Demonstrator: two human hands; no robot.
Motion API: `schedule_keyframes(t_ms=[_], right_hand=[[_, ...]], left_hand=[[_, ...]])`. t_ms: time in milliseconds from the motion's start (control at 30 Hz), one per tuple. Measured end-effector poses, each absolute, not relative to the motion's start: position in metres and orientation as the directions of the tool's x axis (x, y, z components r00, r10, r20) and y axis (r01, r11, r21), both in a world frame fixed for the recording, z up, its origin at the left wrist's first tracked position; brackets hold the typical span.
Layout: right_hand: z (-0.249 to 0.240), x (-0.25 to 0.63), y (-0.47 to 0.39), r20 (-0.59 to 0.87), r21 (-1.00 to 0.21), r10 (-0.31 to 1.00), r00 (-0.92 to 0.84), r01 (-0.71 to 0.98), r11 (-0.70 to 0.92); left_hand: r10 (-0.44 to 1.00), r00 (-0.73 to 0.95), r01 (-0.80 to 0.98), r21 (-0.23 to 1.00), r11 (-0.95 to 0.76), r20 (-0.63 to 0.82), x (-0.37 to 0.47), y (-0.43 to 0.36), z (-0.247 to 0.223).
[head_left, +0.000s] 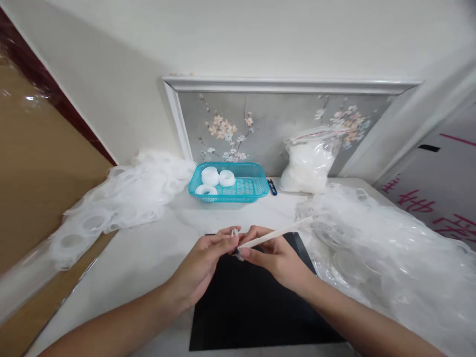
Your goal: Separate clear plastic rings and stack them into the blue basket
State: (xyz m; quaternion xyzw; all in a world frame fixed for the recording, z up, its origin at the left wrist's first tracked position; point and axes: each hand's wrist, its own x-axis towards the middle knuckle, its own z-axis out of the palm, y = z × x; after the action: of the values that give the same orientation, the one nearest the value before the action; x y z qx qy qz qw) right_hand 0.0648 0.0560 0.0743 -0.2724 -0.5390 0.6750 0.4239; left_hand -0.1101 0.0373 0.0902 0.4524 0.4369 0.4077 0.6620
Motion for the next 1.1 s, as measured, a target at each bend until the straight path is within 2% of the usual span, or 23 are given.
schedule_keyframes(t_ms=[100,200,367,400,467,533,600,700,800,933,1033,1100], right_hand=[[0.067,0.060,0.053,0.067,-0.979,0.848,-0.526,-0.197,-0.045],[0.057,0.058,0.048,0.036,-0.986,0.832,-0.553,-0.154,-0.060],[0.048,0.066,0.058,0.096,-0.995,0.827,-0.554,-0.041,0.088],[0.049,0.067,0.061,0.125,-0.992,0.838,-0.532,-0.088,0.092],[0.054,0.068,0.064,0.175,-0.954,0.866,-0.468,-0.298,0.032],[0.060,0.067,0.065,0.172,-0.853,0.879,-0.445,-0.513,-0.092],[0.067,0.065,0.063,0.139,-0.761,0.868,-0.477,-0.613,-0.215],[0.074,0.063,0.061,0.084,-0.712,0.858,-0.508,-0.633,-0.305],[0.074,0.064,0.062,0.069,-0.706,0.864,-0.498,-0.637,-0.311],[0.064,0.064,0.059,0.066,-0.788,0.877,-0.475,-0.564,-0.246],[0.058,0.064,0.055,0.040,-0.859,0.867,-0.496,-0.460,-0.223],[0.055,0.065,0.056,-0.029,-0.867,0.843,-0.537,-0.407,-0.288]], left_hand=[[0.928,0.222,-0.257,0.901,0.351,-0.298,-0.113,0.046,0.089],[0.946,0.128,-0.288,0.902,0.321,-0.296,-0.123,0.054,0.092],[0.938,0.200,-0.078,0.950,0.302,-0.282,-0.139,0.048,0.098],[0.935,0.207,-0.034,0.953,0.303,-0.289,-0.142,0.044,0.096],[0.928,0.215,0.043,0.952,0.302,-0.304,-0.147,0.038,0.091],[0.923,0.225,0.099,0.950,0.297,-0.312,-0.151,0.034,0.085],[0.923,0.240,0.145,0.951,0.273,-0.301,-0.154,0.032,0.080],[0.936,0.265,0.238,0.957,0.168,-0.230,-0.157,0.031,0.079],[0.952,0.278,0.341,0.940,0.027,-0.128,-0.158,0.031,0.081],[0.952,0.307,0.388,0.915,-0.112,-0.013,-0.156,0.031,0.082],[0.944,0.330,0.335,0.936,-0.110,-0.007,-0.153,0.034,0.086],[0.945,0.322,0.268,0.963,-0.035,-0.056,-0.154,0.039,0.091]])
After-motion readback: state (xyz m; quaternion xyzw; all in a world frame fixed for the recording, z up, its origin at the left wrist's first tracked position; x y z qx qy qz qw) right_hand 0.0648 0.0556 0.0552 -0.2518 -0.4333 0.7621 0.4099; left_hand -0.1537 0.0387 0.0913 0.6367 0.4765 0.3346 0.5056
